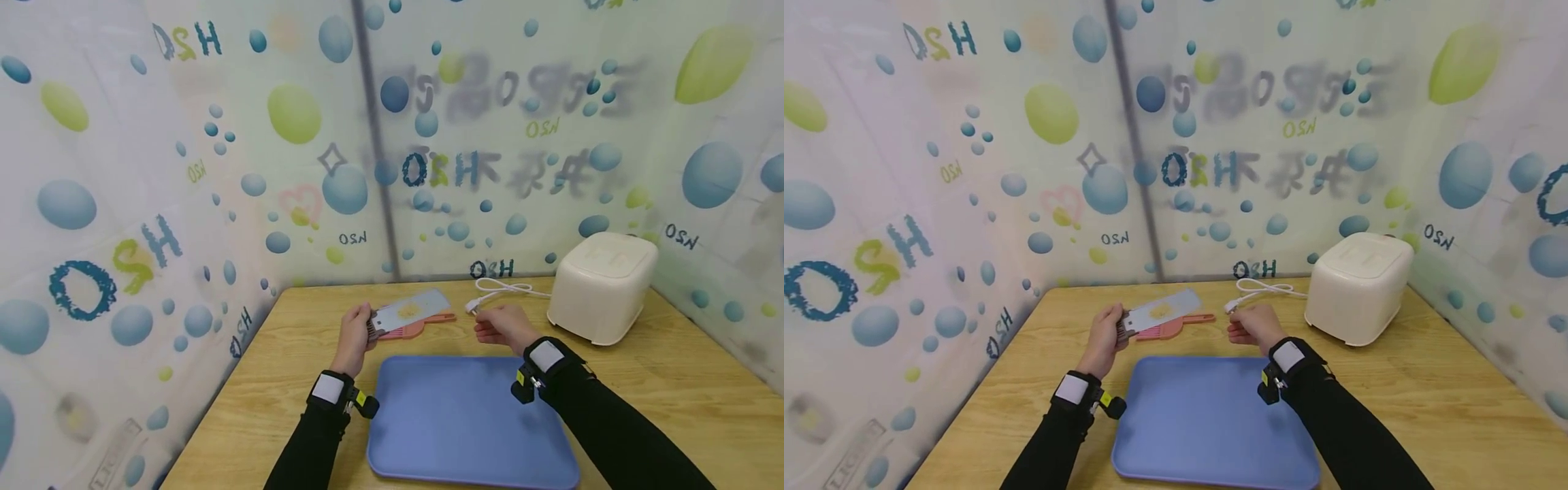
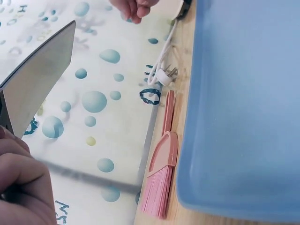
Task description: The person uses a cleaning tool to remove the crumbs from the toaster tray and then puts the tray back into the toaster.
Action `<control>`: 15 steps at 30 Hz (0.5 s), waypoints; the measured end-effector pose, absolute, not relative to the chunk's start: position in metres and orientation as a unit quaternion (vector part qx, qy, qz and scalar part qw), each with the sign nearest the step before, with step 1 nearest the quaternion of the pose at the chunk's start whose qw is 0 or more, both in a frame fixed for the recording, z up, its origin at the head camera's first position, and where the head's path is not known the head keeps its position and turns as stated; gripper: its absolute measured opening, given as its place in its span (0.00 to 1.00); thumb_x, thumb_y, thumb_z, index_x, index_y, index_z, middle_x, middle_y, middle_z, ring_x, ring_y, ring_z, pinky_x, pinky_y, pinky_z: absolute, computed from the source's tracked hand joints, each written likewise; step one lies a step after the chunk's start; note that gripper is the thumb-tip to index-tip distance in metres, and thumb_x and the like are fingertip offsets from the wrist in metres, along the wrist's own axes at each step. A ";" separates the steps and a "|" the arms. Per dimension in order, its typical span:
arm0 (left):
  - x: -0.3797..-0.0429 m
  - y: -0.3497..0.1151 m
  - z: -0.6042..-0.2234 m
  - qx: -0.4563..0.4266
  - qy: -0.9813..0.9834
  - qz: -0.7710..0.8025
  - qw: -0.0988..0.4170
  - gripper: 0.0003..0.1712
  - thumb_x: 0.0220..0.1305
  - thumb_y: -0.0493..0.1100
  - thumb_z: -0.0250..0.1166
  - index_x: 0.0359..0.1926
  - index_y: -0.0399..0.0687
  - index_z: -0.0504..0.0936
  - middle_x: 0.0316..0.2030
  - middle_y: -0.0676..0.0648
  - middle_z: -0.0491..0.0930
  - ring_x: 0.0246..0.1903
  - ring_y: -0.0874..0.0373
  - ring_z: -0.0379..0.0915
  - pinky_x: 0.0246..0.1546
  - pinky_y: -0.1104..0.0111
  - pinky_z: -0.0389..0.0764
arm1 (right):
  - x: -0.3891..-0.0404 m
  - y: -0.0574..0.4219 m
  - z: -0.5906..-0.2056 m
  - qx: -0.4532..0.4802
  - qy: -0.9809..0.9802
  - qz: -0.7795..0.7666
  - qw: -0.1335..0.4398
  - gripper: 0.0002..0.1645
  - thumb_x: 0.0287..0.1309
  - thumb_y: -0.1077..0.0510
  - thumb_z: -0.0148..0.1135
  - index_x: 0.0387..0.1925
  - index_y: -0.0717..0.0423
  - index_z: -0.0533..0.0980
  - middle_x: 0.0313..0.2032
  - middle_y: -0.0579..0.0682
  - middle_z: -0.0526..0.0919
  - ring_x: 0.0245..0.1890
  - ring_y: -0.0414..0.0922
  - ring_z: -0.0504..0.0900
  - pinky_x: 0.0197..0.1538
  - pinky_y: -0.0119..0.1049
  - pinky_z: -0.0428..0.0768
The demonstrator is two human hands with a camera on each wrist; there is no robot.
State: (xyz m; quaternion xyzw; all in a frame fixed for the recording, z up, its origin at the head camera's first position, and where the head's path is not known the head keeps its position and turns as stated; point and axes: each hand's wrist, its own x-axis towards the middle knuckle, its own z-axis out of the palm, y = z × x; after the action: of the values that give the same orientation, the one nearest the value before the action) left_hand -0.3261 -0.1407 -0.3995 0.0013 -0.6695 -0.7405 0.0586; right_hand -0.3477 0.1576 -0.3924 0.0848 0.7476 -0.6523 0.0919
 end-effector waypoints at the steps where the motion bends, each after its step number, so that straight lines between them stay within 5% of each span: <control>1: -0.326 -0.141 -0.399 -0.002 -0.669 -0.741 0.056 0.21 0.83 0.50 0.44 0.45 0.38 0.75 0.24 0.51 0.77 0.18 0.65 0.71 0.17 0.74 0.64 | -0.350 0.158 -0.392 0.085 0.749 -0.651 0.091 0.21 0.71 0.60 0.57 0.56 0.74 0.73 0.32 0.54 0.85 0.30 0.44 0.87 0.37 0.35 0.86; 15: -0.311 -0.147 -0.396 -0.043 -0.669 -0.742 0.014 0.20 0.83 0.51 0.44 0.41 0.42 0.72 0.27 0.50 0.80 0.22 0.65 0.75 0.16 0.74 0.59 | -0.380 0.151 -0.401 0.075 0.759 -0.635 0.122 0.21 0.71 0.62 0.58 0.57 0.75 0.72 0.33 0.59 0.85 0.29 0.47 0.88 0.36 0.37 0.87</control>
State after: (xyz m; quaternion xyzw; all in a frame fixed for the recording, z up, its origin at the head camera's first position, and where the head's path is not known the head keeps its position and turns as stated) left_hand -0.3106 -0.1470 -0.3958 -0.0428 -0.6693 -0.7416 0.0139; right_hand -0.3804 0.1509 -0.4012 0.0754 0.7588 -0.6353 0.1223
